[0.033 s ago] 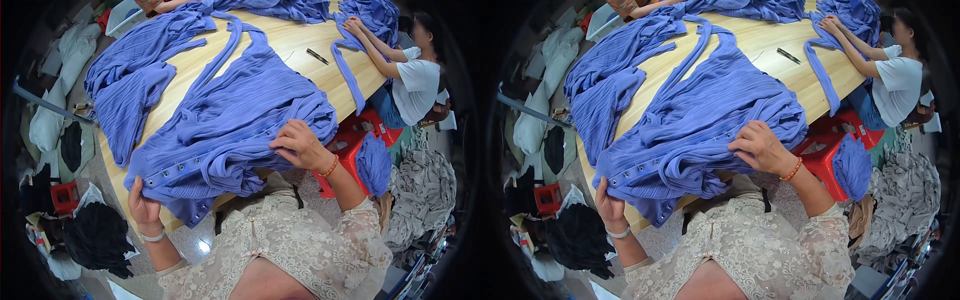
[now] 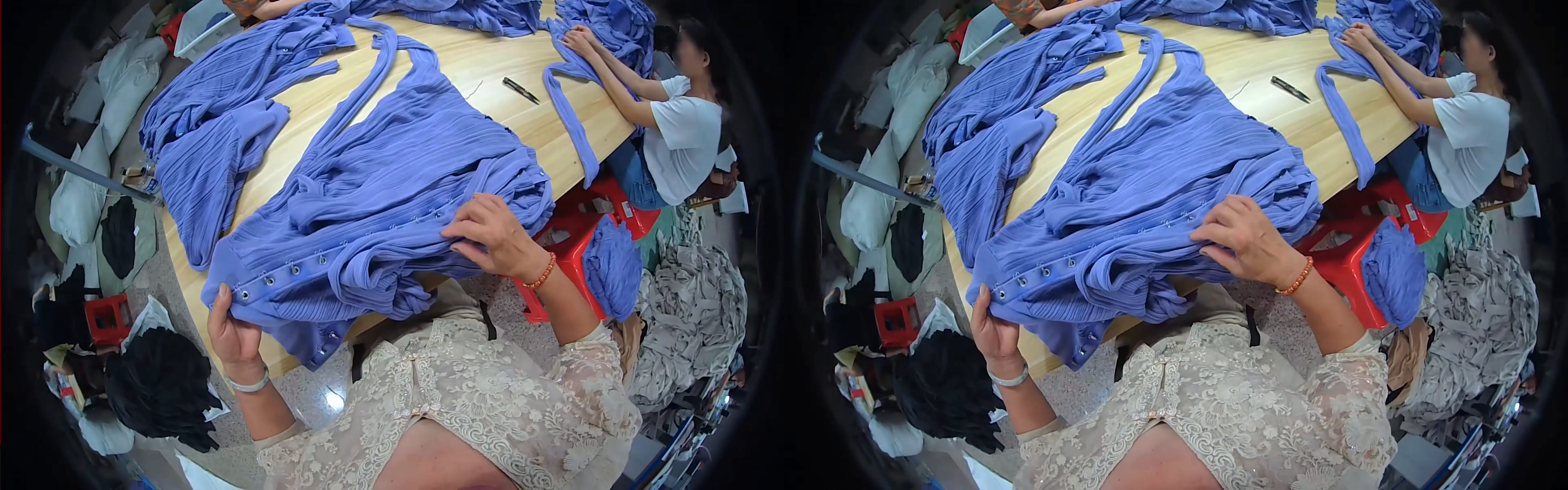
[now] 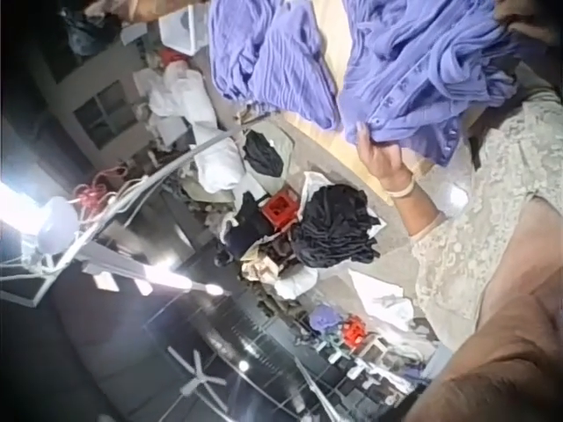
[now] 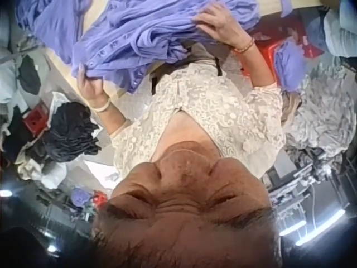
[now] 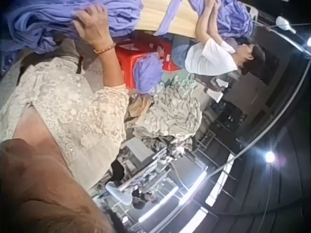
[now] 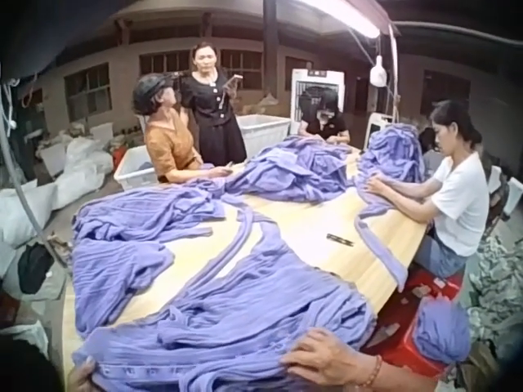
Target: Inspecting and organizing blue garment pieces with metal eyelets at a factory worktable.
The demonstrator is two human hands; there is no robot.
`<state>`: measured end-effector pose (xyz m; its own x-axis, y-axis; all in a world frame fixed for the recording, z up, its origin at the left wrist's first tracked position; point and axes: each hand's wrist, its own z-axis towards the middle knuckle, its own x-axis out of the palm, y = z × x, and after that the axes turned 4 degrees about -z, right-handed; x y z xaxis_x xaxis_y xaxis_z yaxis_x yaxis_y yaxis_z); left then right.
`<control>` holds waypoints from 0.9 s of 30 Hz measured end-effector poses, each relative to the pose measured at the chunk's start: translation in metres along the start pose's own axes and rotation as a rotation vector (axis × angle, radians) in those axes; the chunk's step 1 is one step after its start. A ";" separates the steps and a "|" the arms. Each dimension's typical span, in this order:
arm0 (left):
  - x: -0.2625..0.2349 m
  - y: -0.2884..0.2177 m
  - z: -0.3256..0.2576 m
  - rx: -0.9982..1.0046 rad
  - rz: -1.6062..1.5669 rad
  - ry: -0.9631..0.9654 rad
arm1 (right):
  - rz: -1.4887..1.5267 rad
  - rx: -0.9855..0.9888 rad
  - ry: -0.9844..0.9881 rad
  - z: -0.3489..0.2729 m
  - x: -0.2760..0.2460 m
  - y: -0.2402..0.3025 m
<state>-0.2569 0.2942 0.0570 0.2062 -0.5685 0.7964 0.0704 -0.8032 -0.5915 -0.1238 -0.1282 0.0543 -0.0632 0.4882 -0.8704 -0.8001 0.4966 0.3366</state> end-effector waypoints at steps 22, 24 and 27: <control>0.053 -0.033 0.050 0.043 0.132 0.004 | -0.131 0.127 0.162 -0.053 -0.042 -0.015; 0.061 -0.031 0.056 0.048 0.149 0.008 | -0.166 0.155 0.184 -0.058 -0.043 -0.014; 0.070 -0.032 0.065 0.044 0.149 0.058 | -0.208 0.207 0.150 -0.059 -0.042 -0.015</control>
<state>-0.1810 0.2917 0.1234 0.1612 -0.6914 0.7043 0.0866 -0.7009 -0.7079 -0.1443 -0.1987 0.0640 -0.0107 0.2571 -0.9663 -0.6677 0.7175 0.1983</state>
